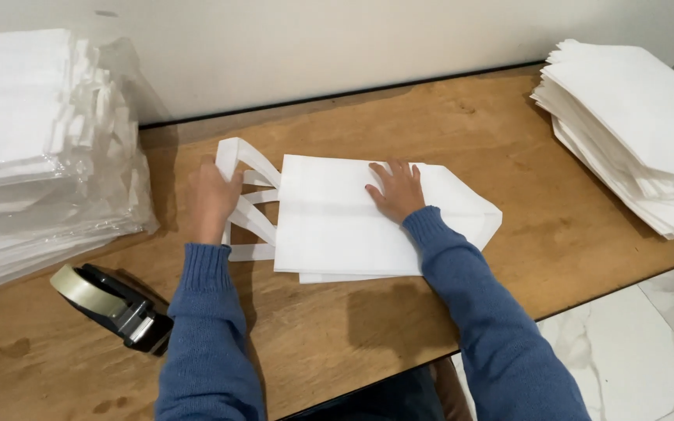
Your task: Sealing a large plastic bag of white bags with tape and then folding and stacking individual white bags.
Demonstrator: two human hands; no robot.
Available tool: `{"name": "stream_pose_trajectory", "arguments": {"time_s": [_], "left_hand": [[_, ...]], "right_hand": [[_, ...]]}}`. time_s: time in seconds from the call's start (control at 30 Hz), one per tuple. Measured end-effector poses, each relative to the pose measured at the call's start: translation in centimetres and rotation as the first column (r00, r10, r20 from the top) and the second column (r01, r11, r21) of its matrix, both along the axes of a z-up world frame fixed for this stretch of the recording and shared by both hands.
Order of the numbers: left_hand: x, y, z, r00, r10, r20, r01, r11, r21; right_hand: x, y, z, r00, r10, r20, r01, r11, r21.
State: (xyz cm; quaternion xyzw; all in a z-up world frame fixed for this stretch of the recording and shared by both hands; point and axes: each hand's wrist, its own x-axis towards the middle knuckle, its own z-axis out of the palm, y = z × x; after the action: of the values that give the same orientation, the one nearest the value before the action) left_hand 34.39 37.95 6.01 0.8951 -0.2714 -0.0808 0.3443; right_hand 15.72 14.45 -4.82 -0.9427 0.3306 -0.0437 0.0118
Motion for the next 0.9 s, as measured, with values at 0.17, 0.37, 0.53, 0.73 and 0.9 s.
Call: {"name": "stream_pose_trajectory", "arguments": {"time_s": [0.17, 0.37, 0.53, 0.73, 0.9], "left_hand": [[-2.3, -3.8, -1.7, 0.924, -0.380, 0.032, 0.344, 0.793, -0.503], [-5.0, -7.3, -6.7, 0.776, -0.458, 0.434, 0.613, 0.710, -0.348], [-7.5, -8.6, -9.8, 0.749, -0.615, 0.247, 0.574, 0.788, 0.221], [-7.8, -9.0, -10.7, 0.724, -0.651, 0.227, 0.532, 0.737, 0.417], [-7.5, -9.3, -11.3, 0.732, -0.651, 0.203, 0.542, 0.736, 0.405]], "right_hand": [[0.4, 0.8, 0.1, 0.998, -0.040, -0.054, 0.048, 0.988, 0.148], [-0.1, 0.9, 0.0, 0.999, -0.034, -0.003, 0.035, 0.986, 0.165], [-0.2, 0.9, -0.2, 1.000, -0.031, -0.003, 0.031, 0.984, 0.174], [-0.2, 0.7, -0.3, 1.000, -0.029, -0.001, 0.029, 0.982, 0.188], [-0.3, 0.7, -0.2, 1.000, -0.025, 0.013, 0.022, 0.980, 0.199]]}}
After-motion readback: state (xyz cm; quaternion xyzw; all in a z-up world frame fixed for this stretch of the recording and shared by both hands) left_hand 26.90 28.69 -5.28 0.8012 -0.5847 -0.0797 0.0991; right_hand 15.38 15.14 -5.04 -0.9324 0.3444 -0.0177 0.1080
